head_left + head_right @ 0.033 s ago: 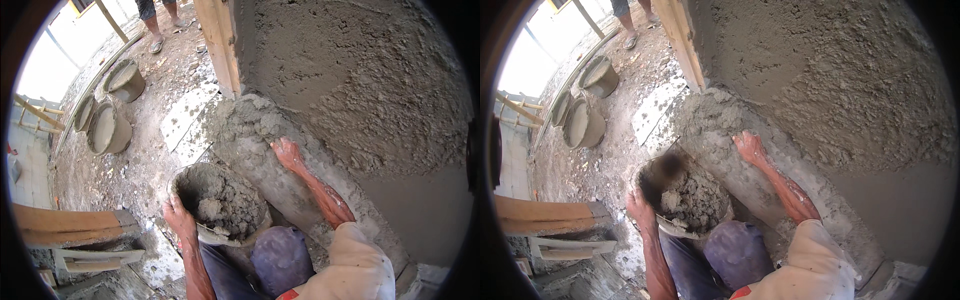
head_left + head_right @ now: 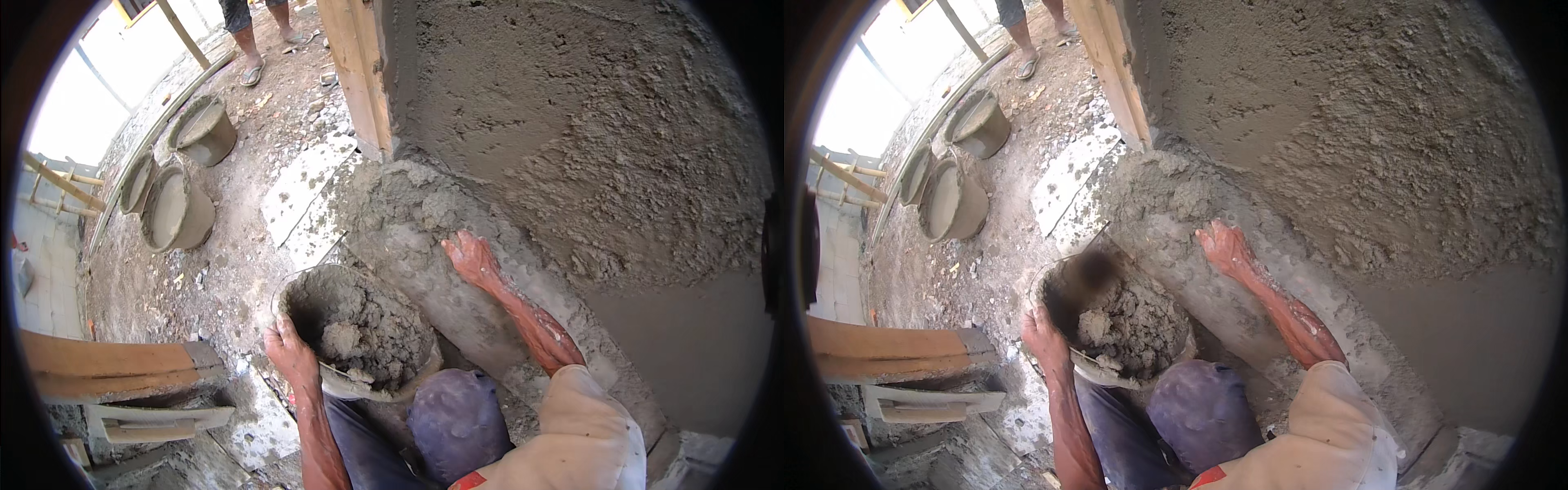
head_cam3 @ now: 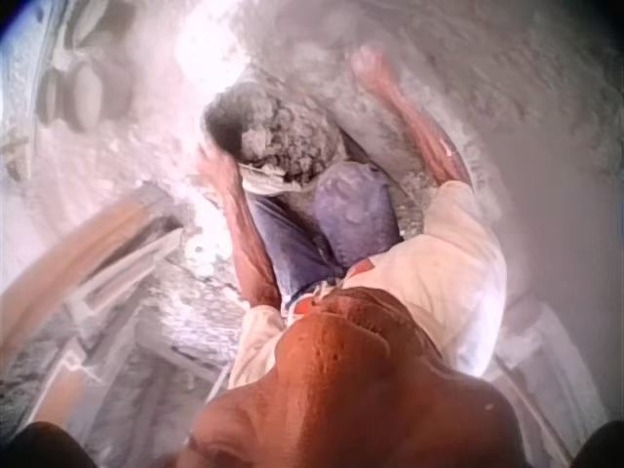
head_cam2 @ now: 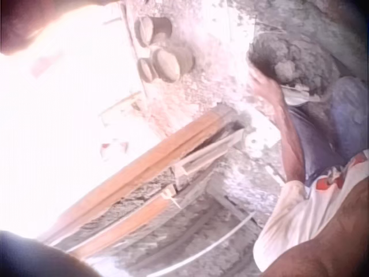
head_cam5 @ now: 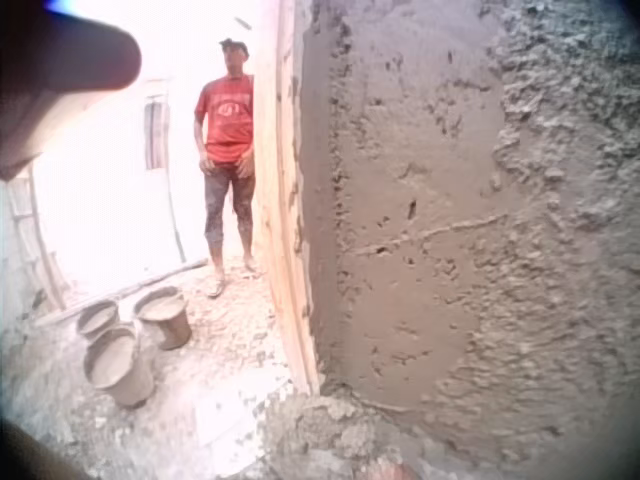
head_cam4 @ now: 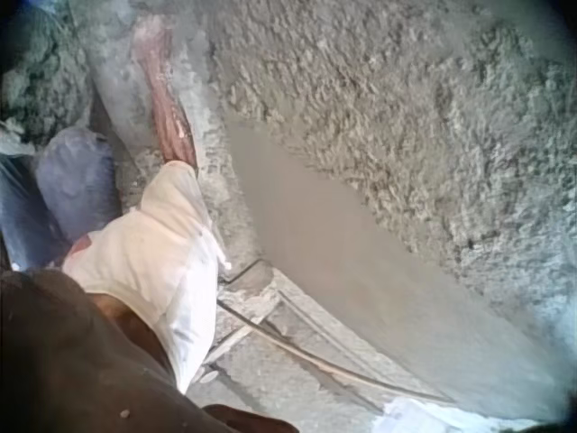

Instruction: The person applies wet plaster to a concrete wall using a trowel. They scoop the mixture from a bucket, spread it onto the wall surface, and smooth it down by hand and with the tool.

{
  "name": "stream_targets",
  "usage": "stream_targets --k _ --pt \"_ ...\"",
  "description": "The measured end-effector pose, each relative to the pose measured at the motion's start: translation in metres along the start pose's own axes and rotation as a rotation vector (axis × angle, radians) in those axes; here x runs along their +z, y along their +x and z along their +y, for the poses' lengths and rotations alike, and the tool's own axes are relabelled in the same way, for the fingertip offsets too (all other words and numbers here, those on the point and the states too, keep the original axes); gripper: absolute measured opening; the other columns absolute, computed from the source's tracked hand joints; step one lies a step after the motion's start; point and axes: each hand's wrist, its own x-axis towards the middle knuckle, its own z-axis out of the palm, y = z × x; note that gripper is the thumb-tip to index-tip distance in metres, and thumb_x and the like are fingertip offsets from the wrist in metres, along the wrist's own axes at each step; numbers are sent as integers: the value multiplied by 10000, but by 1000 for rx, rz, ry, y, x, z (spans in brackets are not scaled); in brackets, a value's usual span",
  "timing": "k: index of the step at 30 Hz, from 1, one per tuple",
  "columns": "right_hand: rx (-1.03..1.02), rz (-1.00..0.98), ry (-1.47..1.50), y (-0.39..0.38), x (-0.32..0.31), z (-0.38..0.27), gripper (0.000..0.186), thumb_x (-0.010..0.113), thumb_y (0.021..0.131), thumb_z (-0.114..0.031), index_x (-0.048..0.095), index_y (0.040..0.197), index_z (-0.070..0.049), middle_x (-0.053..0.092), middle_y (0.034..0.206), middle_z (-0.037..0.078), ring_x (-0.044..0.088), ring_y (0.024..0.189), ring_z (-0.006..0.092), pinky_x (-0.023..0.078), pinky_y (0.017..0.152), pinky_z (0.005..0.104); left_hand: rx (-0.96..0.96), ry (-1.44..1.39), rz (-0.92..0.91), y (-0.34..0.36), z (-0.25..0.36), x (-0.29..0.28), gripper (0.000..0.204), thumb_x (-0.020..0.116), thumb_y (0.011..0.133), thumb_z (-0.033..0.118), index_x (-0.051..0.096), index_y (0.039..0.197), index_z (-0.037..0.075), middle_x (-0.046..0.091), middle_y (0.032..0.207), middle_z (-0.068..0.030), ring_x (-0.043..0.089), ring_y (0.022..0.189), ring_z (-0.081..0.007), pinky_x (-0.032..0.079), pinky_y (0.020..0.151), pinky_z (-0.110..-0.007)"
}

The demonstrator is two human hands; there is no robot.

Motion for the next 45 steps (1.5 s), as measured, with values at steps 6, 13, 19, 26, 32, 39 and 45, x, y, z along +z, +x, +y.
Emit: stream_targets --k 6,13,19,26,32,39,45 --pt "-532 165 -137 -80 16 1 430 627 1032 -370 631 1059 59 659 823 222 707 680 393 597 642 476 -51 -116 -9 -4 4 0 257 528 1104 189 596 924 18 512 803 48 414 732 -68 367 628 -290" --pt "-64 -418 974 38 86 -43 324 629 1016 -341 606 948 -25 590 652 75 648 514 208 513 417 394 -145 -225 39 -3 -14 -41 230 555 1095 193 620 925 53 517 809 74 400 704 -46 335 607 -262" --pt "183 -330 1115 126 155 -90 263 620 1012 -324 546 913 -91 498 643 -12 517 443 146 414 342 373 -133 -283 -7 -5 -12 -21 233 537 1114 195 658 995 36 534 813 70 426 715 -41 351 614 -250" --pt "334 -166 1644 126 137 -60 254 625 1026 -371 545 945 -144 479 671 -28 451 454 112 409 384 323 -110 -125 -37 -6 -10 -24 254 537 1116 194 588 905 61 507 796 74 402 703 -35 334 600 -244" --pt "296 -145 2086 34 131 -19 271 612 1033 -402 537 964 -151 471 679 -30 424 442 93 396 378 306 -75 -198 4 -8 -3 -22 271 543 1117 205 560 875 84 488 789 78 393 701 -33 329 600 -243" --pt "287 -910 2125 51 113 -29 310 529 1100 -336 579 947 -71 468 641 -43 412 408 44 366 338 231 -149 -204 -14 -7 -10 -25 273 546 1117 209 555 873 87 505 808 73 400 713 -33 339 614 -236" --pt "323 -495 2018 41 108 16 276 600 1062 -354 557 976 -96 484 671 -51 421 452 34 366 368 230 -112 -188 -26 -3 -19 -36 266 539 1119 204 575 897 63 518 827 60 436 744 -46 378 647 -253"
